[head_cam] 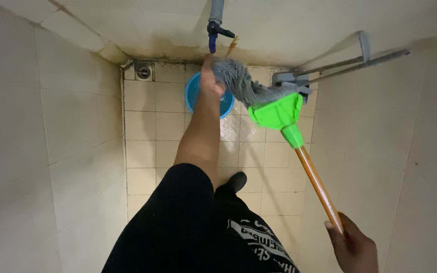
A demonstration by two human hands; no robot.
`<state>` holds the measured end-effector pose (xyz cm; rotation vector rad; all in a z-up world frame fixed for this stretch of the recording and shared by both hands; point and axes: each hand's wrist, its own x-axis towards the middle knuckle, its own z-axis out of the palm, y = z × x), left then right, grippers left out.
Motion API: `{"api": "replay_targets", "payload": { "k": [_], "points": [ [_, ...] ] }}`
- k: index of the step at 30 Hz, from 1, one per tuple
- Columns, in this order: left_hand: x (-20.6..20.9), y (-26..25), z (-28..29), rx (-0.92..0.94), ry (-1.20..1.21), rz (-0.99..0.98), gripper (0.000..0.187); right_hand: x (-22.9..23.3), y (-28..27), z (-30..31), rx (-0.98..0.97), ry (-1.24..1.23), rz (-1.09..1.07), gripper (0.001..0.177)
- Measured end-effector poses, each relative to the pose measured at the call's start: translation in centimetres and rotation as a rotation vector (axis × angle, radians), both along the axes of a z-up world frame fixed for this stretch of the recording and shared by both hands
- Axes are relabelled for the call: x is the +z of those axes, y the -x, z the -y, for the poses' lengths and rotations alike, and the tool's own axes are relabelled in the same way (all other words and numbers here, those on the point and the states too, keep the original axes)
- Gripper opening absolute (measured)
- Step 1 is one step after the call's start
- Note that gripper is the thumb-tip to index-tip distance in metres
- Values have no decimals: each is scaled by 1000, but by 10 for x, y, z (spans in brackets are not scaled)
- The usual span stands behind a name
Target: The person mops a tiled floor in a small room. They dip a mop into a blue bucket, wring it out, and then mop the floor in a systematic manner.
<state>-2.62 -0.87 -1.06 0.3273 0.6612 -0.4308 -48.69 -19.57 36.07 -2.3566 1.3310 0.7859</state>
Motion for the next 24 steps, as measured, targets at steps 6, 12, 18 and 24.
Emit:
{"api": "replay_targets", "payload": {
  "k": [6,12,18,24],
  "points": [
    [18,18,-3,-124,8,-75,74,-2,-51,-24,97,-54,334,42],
    [90,68,-3,-435,109,-291,94,-29,-106,-38,85,-114,92,44],
    [31,70,3,83,72,470,47,-28,-102,-37,126,-165,124,44],
    [3,50,11,-20,194,384,45,-41,-96,-29,164,-144,-137,48]
  ]
}}
